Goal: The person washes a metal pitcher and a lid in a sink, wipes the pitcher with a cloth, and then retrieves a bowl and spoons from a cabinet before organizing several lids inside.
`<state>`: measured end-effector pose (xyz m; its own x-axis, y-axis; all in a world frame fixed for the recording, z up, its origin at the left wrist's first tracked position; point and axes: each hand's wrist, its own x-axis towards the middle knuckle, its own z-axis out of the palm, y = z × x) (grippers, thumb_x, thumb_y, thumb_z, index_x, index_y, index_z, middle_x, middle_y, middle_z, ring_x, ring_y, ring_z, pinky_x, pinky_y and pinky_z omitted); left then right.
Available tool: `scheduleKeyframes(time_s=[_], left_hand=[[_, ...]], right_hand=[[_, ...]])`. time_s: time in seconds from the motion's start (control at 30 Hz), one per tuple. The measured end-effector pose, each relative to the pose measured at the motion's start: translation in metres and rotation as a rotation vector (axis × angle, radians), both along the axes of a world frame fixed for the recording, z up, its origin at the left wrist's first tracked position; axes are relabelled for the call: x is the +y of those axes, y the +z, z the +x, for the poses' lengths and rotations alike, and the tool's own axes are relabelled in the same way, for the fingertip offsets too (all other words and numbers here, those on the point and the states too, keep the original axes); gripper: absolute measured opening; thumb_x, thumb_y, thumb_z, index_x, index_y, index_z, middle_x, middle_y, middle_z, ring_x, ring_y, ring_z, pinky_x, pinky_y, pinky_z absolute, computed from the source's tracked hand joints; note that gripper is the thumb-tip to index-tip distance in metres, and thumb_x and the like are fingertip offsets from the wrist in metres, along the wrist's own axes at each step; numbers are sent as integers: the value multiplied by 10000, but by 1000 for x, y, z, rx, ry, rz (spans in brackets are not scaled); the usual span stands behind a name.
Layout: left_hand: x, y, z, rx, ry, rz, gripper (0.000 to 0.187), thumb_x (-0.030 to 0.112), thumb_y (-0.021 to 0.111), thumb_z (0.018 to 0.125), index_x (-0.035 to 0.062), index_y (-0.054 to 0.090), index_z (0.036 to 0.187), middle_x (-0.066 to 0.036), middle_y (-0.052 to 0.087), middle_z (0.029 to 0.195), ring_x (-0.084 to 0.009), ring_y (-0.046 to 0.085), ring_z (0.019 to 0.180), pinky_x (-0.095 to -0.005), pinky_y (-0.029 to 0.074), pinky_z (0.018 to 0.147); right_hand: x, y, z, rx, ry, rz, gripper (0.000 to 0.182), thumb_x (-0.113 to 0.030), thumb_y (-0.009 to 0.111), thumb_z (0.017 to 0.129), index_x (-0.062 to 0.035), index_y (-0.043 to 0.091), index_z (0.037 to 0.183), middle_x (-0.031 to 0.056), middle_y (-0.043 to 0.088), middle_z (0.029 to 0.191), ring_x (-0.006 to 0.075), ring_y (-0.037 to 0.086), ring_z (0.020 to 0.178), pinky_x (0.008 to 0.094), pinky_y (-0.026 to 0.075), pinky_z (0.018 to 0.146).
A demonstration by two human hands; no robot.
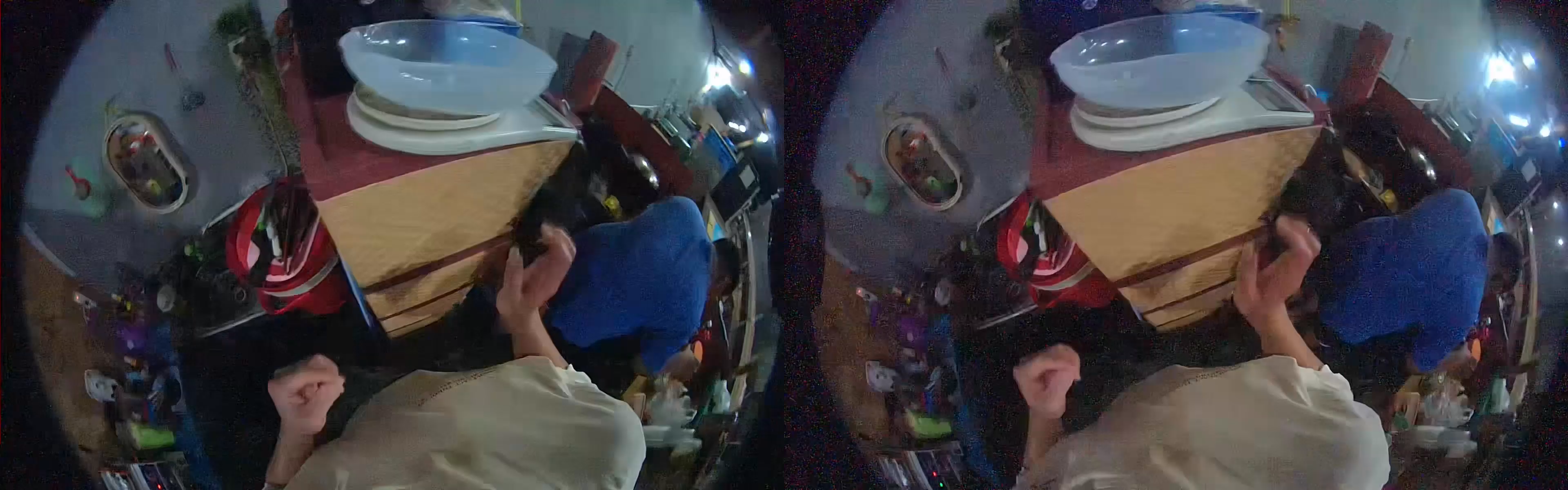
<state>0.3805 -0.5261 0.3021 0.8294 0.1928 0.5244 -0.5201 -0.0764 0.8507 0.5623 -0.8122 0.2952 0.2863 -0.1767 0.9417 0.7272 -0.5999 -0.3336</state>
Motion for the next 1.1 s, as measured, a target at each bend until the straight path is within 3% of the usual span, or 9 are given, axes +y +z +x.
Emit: scheduleKeyframes(time_s=[0.03,0.1,0.23,0.33,0.5,0.77,0.9,1.03,1.1], left_hand=[[-3,-5,17,124,29,204,76,-55,719,760,-15,669,802,-91,647,701,-167,570,561,-318,468,564],[-35,8,43,-45,42,377,60,-47,687,787,-17,656,829,-116,648,738,-216,612,650,-330,484,601],[-94,16,79,-219,58,608,125,-16,756,722,28,696,822,-104,685,861,-268,650,798,-355,514,720],[-132,13,110,-372,141,848,149,99,767,738,71,681,856,-89,645,1075,-297,605,947,-417,490,802],[-197,23,149,-454,355,964,198,80,776,721,59,695,900,-118,639,1148,-334,584,1014,-428,492,851],[-255,4,172,-463,626,974,315,176,771,753,66,676,1032,-151,582,1245,-368,539,1089,-484,448,904],[-270,1,160,-507,697,862,503,304,807,742,87,608,1150,-182,527,1313,-366,512,1122,-513,414,937],[-278,4,124,-620,812,1017,817,453,855,666,55,454,1258,-254,447,1349,-406,483,1188,-549,379,1019],[-276,-7,107,-572,821,1049,807,565,795,719,111,434,1281,-169,446,1333,-360,399,1207,-560,396,948]], right_hand=[[-11,-1,16,-13,-17,3,436,-31,612,844,18,480,1257,137,527,1202,294,521,1084,434,374,1014],[-28,5,29,407,402,323,458,-41,640,851,28,467,1269,132,507,1218,249,503,1147,385,389,1015],[-53,0,39,408,93,-23,617,-83,670,797,55,400,1334,212,490,1204,334,517,1122,430,394,1008],[-66,-16,66,445,177,83,685,-116,690,788,58,393,1380,281,482,1291,398,507,1177,445,396,1018],[-88,-26,85,410,334,132,514,-98,685,797,39,539,1270,236,626,1110,367,623,1034,416,491,910],[-115,-34,89,468,572,229,204,-70,748,813,20,686,985,145,697,844,167,663,740,306,509,682],[-137,-45,77,475,774,173,189,-73,797,756,6,675,877,136,691,820,184,661,719,304,508,673],[-156,-38,51,336,1172,-35,223,-133,859,699,-16,681,763,114,695,809,237,689,735,318,528,641],[-151,-29,40,194,1338,-104,294,-194,880,703,-6,654,719,134,684,758,244,690,665,311,523,604]])
